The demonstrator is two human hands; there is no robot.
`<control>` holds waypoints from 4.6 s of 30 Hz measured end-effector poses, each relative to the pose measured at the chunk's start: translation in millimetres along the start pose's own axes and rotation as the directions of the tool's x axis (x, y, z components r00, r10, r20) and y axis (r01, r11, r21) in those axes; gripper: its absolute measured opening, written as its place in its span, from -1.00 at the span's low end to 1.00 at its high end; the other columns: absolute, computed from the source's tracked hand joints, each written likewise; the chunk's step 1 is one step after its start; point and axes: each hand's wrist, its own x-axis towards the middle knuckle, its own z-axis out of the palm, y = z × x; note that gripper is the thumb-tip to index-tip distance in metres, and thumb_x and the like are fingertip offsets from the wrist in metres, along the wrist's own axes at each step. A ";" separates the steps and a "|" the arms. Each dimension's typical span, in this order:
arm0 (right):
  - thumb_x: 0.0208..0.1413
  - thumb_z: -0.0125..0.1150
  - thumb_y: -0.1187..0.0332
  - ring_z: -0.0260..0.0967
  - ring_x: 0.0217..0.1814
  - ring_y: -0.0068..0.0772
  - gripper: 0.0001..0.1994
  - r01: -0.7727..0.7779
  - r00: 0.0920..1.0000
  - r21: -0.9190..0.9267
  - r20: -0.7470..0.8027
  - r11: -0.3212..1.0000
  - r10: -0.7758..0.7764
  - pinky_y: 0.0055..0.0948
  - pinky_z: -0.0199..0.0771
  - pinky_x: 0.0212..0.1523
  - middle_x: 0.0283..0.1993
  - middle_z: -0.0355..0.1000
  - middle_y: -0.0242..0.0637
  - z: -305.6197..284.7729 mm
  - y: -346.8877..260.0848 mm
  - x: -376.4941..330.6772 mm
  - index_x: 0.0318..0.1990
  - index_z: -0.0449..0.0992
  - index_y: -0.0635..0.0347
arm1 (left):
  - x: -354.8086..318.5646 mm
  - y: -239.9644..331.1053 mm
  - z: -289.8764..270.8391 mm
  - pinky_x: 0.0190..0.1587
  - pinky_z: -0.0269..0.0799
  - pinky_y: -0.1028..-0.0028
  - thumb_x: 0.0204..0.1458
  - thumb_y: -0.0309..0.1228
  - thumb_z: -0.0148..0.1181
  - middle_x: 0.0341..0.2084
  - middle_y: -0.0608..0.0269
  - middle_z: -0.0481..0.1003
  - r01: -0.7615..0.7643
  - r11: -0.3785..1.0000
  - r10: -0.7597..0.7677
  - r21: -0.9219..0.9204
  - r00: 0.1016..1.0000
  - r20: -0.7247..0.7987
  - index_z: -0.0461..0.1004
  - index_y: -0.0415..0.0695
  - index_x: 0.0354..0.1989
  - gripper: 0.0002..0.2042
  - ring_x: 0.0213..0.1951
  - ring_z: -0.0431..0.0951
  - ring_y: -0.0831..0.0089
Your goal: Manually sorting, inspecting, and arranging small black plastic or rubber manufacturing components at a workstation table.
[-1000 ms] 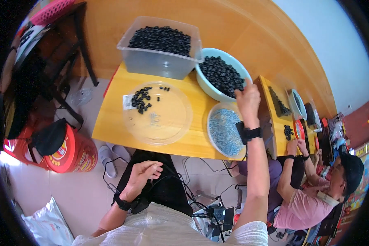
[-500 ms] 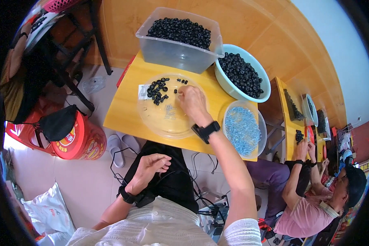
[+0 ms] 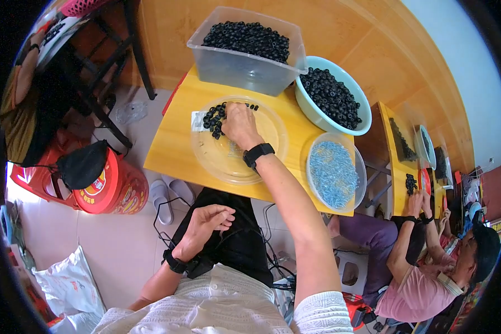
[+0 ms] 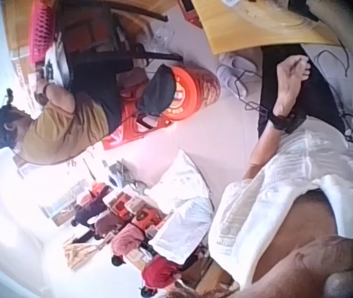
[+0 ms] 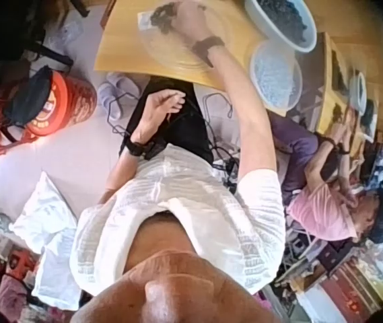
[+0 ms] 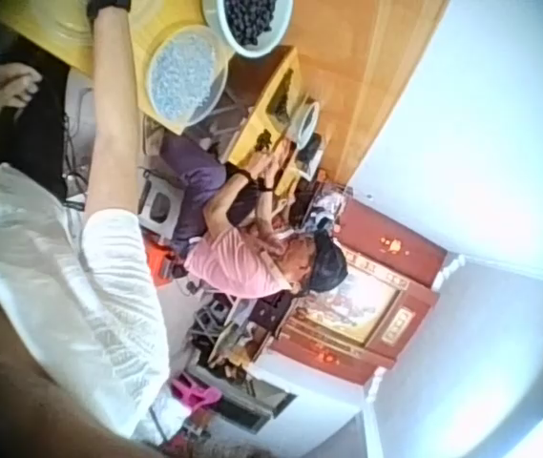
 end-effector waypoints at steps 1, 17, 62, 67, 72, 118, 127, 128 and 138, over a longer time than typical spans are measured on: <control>-0.21 0.17 0.53 0.41 -0.26 0.09 -0.85 0.017 0.999 0.059 -0.046 0.998 -0.015 -0.18 0.44 -0.21 -0.38 0.43 0.12 -3.5 -0.4 -3.5 -0.41 0.49 0.38 | -1.2 1.0 1.0 -0.26 0.43 0.61 0.12 -0.41 0.03 -0.39 0.21 0.51 -0.007 1.000 0.007 -0.006 1.000 -0.003 0.46 -0.31 -0.14 -0.77 -0.36 0.50 0.56; -0.18 0.18 0.56 0.33 -0.30 -0.13 -0.77 0.311 0.949 0.378 -0.178 0.872 -0.261 -0.30 0.38 -0.32 -0.34 0.32 -0.19 -27.0 -50.3 -190.5 -0.28 0.41 0.25 | 1.0 6.6 -13.4 -0.16 0.46 0.53 0.02 -0.59 0.12 -0.30 0.25 0.50 -0.221 0.883 0.188 -0.413 0.975 -0.121 0.42 -0.24 -0.18 -0.82 -0.27 0.52 0.52; -0.17 0.14 0.51 0.43 -0.33 0.01 -0.86 -0.070 0.992 0.103 -0.094 0.992 0.080 -0.23 0.41 -0.26 -0.37 0.45 0.01 -36.8 45.7 -98.4 -0.40 0.54 0.32 | 3.4 2.1 -20.3 -0.16 0.50 0.49 -0.04 -0.66 0.15 -0.30 0.19 0.52 -0.262 0.908 0.227 -0.327 0.964 -0.140 0.46 -0.24 -0.19 -0.79 -0.29 0.55 0.47; -0.16 0.19 0.45 0.41 -0.28 -0.01 -0.87 -0.102 0.982 0.030 -0.155 0.994 0.105 -0.20 0.40 -0.25 -0.37 0.43 -0.04 -44.0 41.8 -106.2 -0.41 0.53 0.30 | 2.3 1.8 -20.2 -0.15 0.50 0.49 -0.04 -0.66 0.15 -0.30 0.18 0.52 -0.259 0.911 0.221 -0.322 0.964 -0.149 0.46 -0.24 -0.19 -0.79 -0.29 0.55 0.46; -0.17 0.23 0.40 0.39 -0.24 -0.04 -0.84 -0.105 0.988 -0.025 -0.114 0.994 0.101 -0.20 0.39 -0.25 -0.36 0.40 -0.09 -36.7 32.9 -104.7 -0.41 0.51 0.28 | 3.5 -0.2 -17.1 -0.16 0.51 0.49 -0.05 -0.66 0.15 -0.30 0.19 0.52 -0.236 0.922 0.199 -0.307 0.969 -0.146 0.46 -0.24 -0.19 -0.79 -0.29 0.55 0.47; -0.04 0.22 0.54 0.27 -0.50 -0.74 -0.92 -0.122 0.965 0.662 0.253 0.739 -0.068 -0.67 0.32 -0.46 -0.51 0.40 -0.45 -55.5 -31.8 -181.7 -0.35 0.49 0.30 | -2.6 8.5 -5.5 -0.12 0.38 0.63 -0.11 -0.71 0.18 -0.31 0.29 0.47 -0.385 0.922 0.379 -0.030 0.918 -0.118 0.43 -0.27 -0.25 -0.78 -0.25 0.46 0.60; -0.07 0.21 0.51 0.29 -0.57 -0.66 -0.94 -0.192 0.941 0.670 0.333 0.717 -0.059 -0.62 0.31 -0.51 -0.60 0.39 -0.39 -57.8 -23.5 -183.7 -0.44 0.46 0.30 | -4.5 7.9 -2.2 -0.17 0.41 0.64 -0.10 -0.74 0.16 -0.36 0.29 0.46 -0.366 0.929 0.369 0.043 0.925 -0.087 0.42 -0.31 -0.25 -0.79 -0.31 0.47 0.63; -0.07 0.21 0.51 0.29 -0.57 -0.66 -0.94 -0.192 0.941 0.671 0.332 0.717 -0.059 -0.62 0.31 -0.51 -0.60 0.39 -0.39 -53.8 -18.4 -183.1 -0.44 0.46 0.30 | -4.0 6.9 -3.0 -0.17 0.42 0.63 -0.10 -0.74 0.16 -0.35 0.29 0.46 -0.371 0.929 0.371 0.018 0.927 -0.058 0.42 -0.32 -0.25 -0.79 -0.30 0.47 0.62; 0.02 0.19 0.36 0.23 -0.53 -0.75 -0.88 -0.541 0.770 0.745 0.625 0.390 -0.128 -0.67 0.25 -0.54 -0.53 0.36 -0.52 -50.9 -13.7 -174.8 -0.39 0.42 0.18 | -4.4 9.6 -11.3 -0.11 0.46 0.52 -0.07 -0.72 0.14 -0.30 0.24 0.45 -0.304 0.945 0.310 -0.124 0.950 0.034 0.41 -0.30 -0.25 -0.81 -0.23 0.50 0.51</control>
